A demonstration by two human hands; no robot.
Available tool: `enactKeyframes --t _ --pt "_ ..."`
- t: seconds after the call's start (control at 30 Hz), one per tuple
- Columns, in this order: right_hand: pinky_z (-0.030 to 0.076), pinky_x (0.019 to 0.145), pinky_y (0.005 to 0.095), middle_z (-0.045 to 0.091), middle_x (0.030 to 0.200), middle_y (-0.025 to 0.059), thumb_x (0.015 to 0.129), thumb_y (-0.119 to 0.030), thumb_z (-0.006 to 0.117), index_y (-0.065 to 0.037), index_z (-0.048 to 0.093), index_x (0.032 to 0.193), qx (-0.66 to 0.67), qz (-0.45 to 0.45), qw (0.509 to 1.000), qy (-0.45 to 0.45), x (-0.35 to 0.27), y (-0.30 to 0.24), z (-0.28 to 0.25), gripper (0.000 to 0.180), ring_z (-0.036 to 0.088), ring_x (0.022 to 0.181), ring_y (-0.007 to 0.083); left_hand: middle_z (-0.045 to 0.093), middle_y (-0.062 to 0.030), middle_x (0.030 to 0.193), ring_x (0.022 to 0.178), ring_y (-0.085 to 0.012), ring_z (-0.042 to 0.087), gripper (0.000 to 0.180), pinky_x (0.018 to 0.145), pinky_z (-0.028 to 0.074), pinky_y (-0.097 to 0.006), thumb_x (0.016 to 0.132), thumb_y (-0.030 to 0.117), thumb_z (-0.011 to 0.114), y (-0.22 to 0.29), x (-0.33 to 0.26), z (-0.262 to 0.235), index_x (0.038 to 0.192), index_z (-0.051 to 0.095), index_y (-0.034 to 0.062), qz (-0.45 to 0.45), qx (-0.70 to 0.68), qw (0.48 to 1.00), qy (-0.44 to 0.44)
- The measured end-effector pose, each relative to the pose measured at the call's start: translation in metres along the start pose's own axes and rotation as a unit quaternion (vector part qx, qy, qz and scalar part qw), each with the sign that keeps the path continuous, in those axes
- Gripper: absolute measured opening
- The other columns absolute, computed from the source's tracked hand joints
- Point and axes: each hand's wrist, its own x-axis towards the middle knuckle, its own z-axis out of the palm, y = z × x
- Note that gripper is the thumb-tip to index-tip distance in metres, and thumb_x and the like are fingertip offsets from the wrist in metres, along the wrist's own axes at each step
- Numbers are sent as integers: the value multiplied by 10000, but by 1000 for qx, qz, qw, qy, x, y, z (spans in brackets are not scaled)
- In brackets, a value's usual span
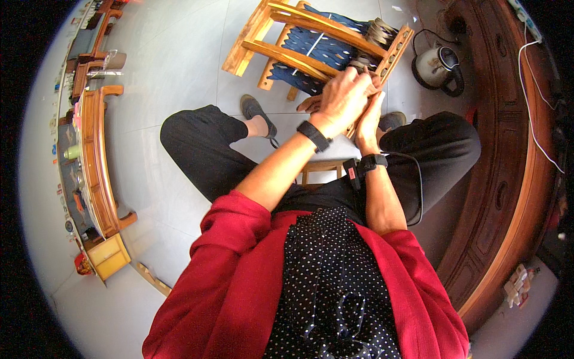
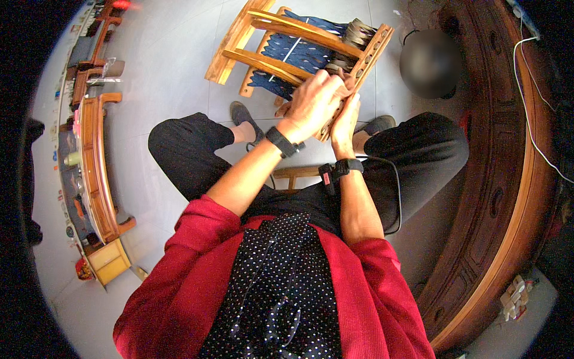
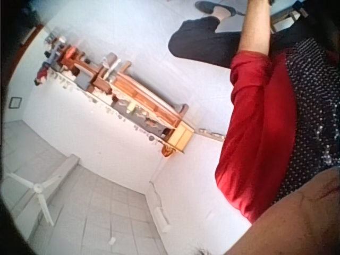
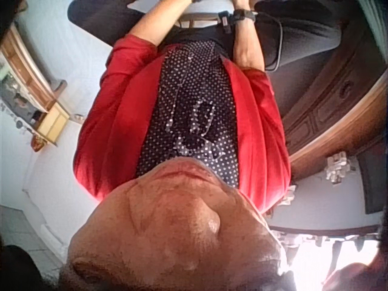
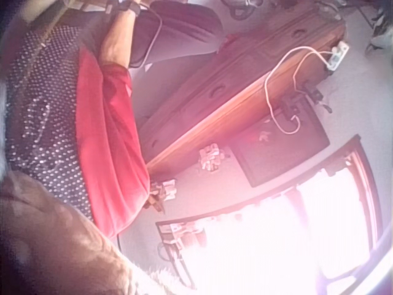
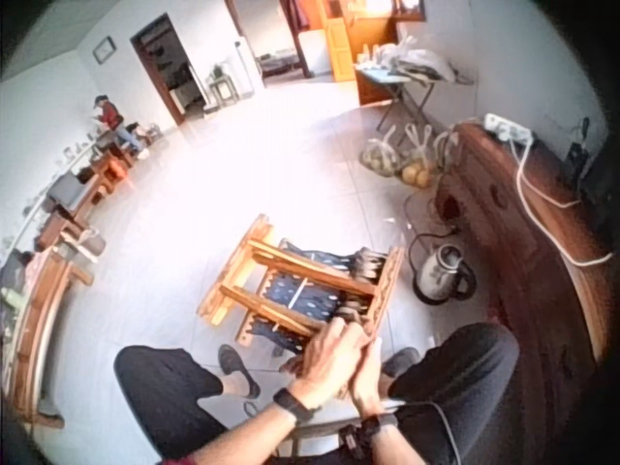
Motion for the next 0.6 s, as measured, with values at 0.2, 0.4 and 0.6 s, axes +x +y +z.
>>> enactKeyframes --t 0.2,0.4,0.6 --pt "452 915 388 581 1098 104 1073 -503 238 3 541 1157 -57 20 997 48 2 15 -7 595 546 994 198 609 -158 903 845 -385 641 125 705 527 -493 858 109 624 -28 25 -29 982 614 102 -141 47 987 -62" --pt "448 922 388 585 1093 112 1077 -484 247 19 550 1156 -16 24 1000 8 5 19 -11 593 546 1005 211 546 -133 938 842 -366 616 139 703 523 -490 867 155 670 -3 7 -6 960 577 109 -48 4 997 -56" --pt "421 958 368 568 1119 125 1055 -542 287 39 528 1179 -60 29 997 44 4 18 -10 641 525 1016 218 552 -170 1082 1021 -332 581 357 928 486 -403 929 186 650 -87 39 -49 1238 560 32 -152 -166 967 -119"
